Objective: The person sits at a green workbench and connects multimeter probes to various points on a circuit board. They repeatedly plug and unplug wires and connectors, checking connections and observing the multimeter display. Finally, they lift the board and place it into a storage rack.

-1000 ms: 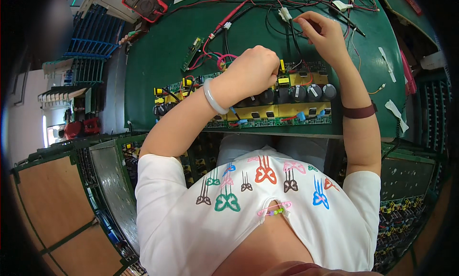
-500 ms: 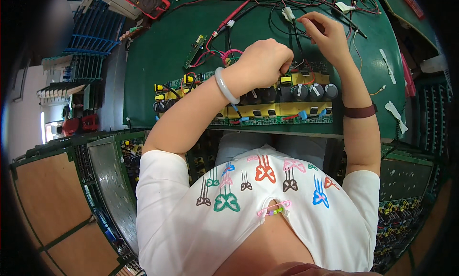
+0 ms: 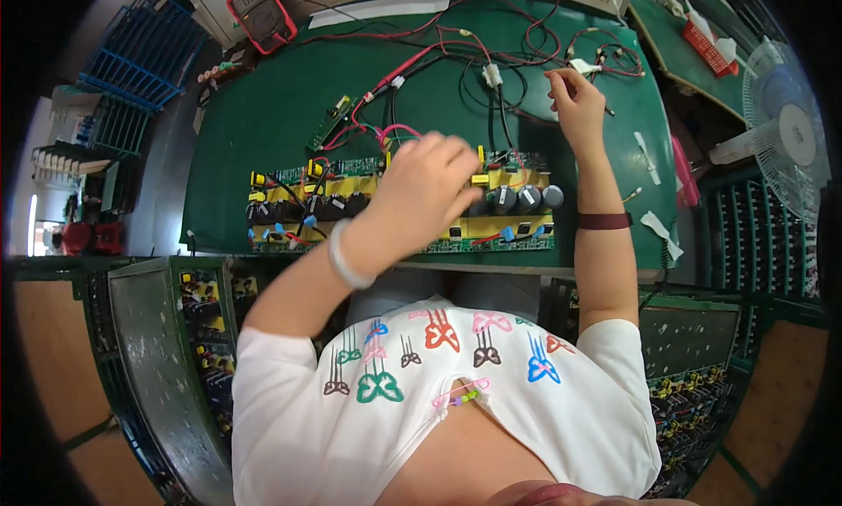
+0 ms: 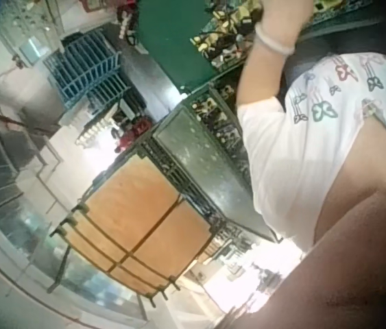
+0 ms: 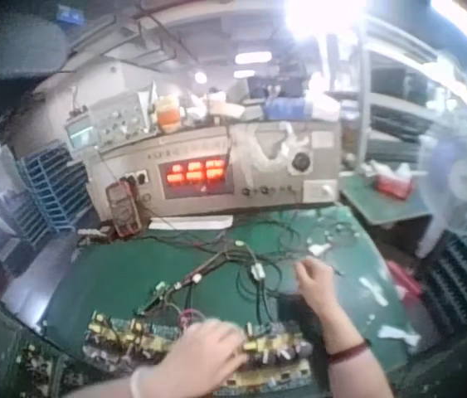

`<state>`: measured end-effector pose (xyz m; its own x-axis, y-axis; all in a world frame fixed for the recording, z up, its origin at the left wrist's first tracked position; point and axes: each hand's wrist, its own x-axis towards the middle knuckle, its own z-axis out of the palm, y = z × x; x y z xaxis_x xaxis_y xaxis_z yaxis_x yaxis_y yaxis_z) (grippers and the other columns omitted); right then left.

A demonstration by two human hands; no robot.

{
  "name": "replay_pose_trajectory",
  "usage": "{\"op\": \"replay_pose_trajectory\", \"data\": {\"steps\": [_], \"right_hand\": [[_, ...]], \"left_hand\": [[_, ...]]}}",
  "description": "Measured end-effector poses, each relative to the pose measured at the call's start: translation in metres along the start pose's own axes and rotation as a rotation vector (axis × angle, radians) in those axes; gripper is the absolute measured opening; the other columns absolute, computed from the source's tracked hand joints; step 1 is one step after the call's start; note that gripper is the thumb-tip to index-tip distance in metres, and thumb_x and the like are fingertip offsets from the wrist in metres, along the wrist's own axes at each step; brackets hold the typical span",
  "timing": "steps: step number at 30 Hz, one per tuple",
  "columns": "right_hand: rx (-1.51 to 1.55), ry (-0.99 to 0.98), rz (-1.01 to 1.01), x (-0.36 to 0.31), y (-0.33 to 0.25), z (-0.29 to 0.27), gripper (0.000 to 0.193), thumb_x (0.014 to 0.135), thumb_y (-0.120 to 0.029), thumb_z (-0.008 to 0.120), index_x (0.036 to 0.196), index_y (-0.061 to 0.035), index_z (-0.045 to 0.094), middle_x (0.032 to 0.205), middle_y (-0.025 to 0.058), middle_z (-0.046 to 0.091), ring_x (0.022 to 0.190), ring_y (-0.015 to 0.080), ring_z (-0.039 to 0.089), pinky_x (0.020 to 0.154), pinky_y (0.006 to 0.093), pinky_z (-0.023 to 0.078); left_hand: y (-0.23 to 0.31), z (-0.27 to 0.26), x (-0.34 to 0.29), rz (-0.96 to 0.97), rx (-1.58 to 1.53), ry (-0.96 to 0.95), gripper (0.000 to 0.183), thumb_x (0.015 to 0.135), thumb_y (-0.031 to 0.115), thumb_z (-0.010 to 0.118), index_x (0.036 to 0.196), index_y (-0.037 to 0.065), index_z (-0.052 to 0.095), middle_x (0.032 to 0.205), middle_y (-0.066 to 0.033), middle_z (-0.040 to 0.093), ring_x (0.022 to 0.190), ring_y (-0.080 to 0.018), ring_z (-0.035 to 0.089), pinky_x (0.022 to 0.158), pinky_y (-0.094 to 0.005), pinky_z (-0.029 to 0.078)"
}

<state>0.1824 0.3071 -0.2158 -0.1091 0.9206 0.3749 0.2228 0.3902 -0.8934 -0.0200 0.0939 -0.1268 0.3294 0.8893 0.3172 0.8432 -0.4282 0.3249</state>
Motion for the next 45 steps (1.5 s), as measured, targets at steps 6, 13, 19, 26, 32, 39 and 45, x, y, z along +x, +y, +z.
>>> {"op": "replay_pose_trajectory", "data": {"steps": [6, 13, 19, 26, 32, 39, 45], "right_hand": [[-0.395, 0.260, 0.011, 0.027, -0.001, -0.016, 0.023, 0.094, -0.024, 0.062, 0.101, -0.0063, 0.073, 0.082, 0.0137, 0.072, 0.073, 0.0275, 0.070, 0.072, 0.0380, 0.054], [-1.007, -0.138, 0.015, 0.079, 0.011, -0.034, 0.035, 0.095, -0.043, 0.057, 0.124, -0.0252, 0.064, 0.112, 0.0143, 0.071, 0.104, 0.0358, 0.067, 0.085, 0.0477, 0.053], [-1.173, -0.341, 0.037, 0.092, 0.030, -0.032, 0.029, 0.099, -0.047, 0.047, 0.121, -0.0322, 0.058, 0.109, 0.0163, 0.069, 0.105, 0.0385, 0.066, 0.083, 0.0536, 0.052], [-1.268, -0.326, -0.166, 0.075, 0.025, -0.027, 0.020, 0.100, -0.038, 0.051, 0.113, -0.0229, 0.055, 0.096, 0.0190, 0.068, 0.090, 0.0392, 0.069, 0.071, 0.0507, 0.054], [-1.259, -0.332, -0.118, 0.076, 0.022, -0.028, 0.024, 0.098, -0.039, 0.055, 0.115, -0.0216, 0.054, 0.101, 0.0189, 0.068, 0.095, 0.0394, 0.068, 0.074, 0.0498, 0.055], [-1.244, -0.447, -0.107, 0.047, 0.012, -0.053, 0.049, 0.089, -0.021, 0.068, 0.129, -0.0131, 0.042, 0.115, 0.0209, 0.065, 0.106, 0.0405, 0.064, 0.084, 0.0514, 0.053], [-1.181, -0.772, -0.087, 0.035, -0.029, -0.106, 0.028, 0.089, -0.019, 0.057, 0.100, 0.0062, 0.062, 0.099, 0.0262, 0.068, 0.097, 0.0428, 0.065, 0.083, 0.0495, 0.051]], "left_hand": [[0.025, 0.027, -0.071, 0.046, -0.093, 0.188, 0.034, 0.078, 0.005, 0.072, 0.111, 0.009, 0.065, 0.121, -0.0111, 0.061, 0.113, -0.0315, 0.058, 0.100, -0.0483, 0.044], [0.011, 0.036, -0.118, 0.126, -0.229, 0.307, 0.036, 0.074, -0.003, 0.071, 0.107, 0.010, 0.068, 0.118, -0.0090, 0.063, 0.104, -0.0297, 0.060, 0.094, -0.0468, 0.049], [0.004, 0.036, -0.140, 0.090, -0.209, 0.440, 0.031, 0.070, -0.007, 0.071, 0.097, 0.009, 0.069, 0.105, -0.0083, 0.064, 0.093, -0.0284, 0.060, 0.082, -0.0424, 0.050], [-0.001, 0.035, -0.150, 0.086, -0.261, 0.431, 0.030, 0.069, -0.008, 0.072, 0.095, 0.008, 0.069, 0.100, -0.0083, 0.064, 0.086, -0.0275, 0.061, 0.076, -0.0394, 0.051], [-0.002, 0.035, -0.152, 0.105, -0.250, 0.448, 0.031, 0.068, -0.008, 0.073, 0.095, 0.008, 0.070, 0.099, -0.0081, 0.064, 0.085, -0.0269, 0.062, 0.074, -0.0387, 0.052], [0.004, 0.035, -0.148, 0.163, -0.282, 0.425, 0.033, 0.067, -0.008, 0.072, 0.096, 0.007, 0.070, 0.101, -0.0087, 0.064, 0.085, -0.0267, 0.063, 0.071, -0.0379, 0.052], [0.016, 0.042, -0.115, 0.385, -0.455, 0.289, 0.030, 0.069, -0.002, 0.071, 0.098, 0.005, 0.069, 0.102, -0.0113, 0.066, 0.083, -0.0272, 0.065, 0.068, -0.0370, 0.054]]}}
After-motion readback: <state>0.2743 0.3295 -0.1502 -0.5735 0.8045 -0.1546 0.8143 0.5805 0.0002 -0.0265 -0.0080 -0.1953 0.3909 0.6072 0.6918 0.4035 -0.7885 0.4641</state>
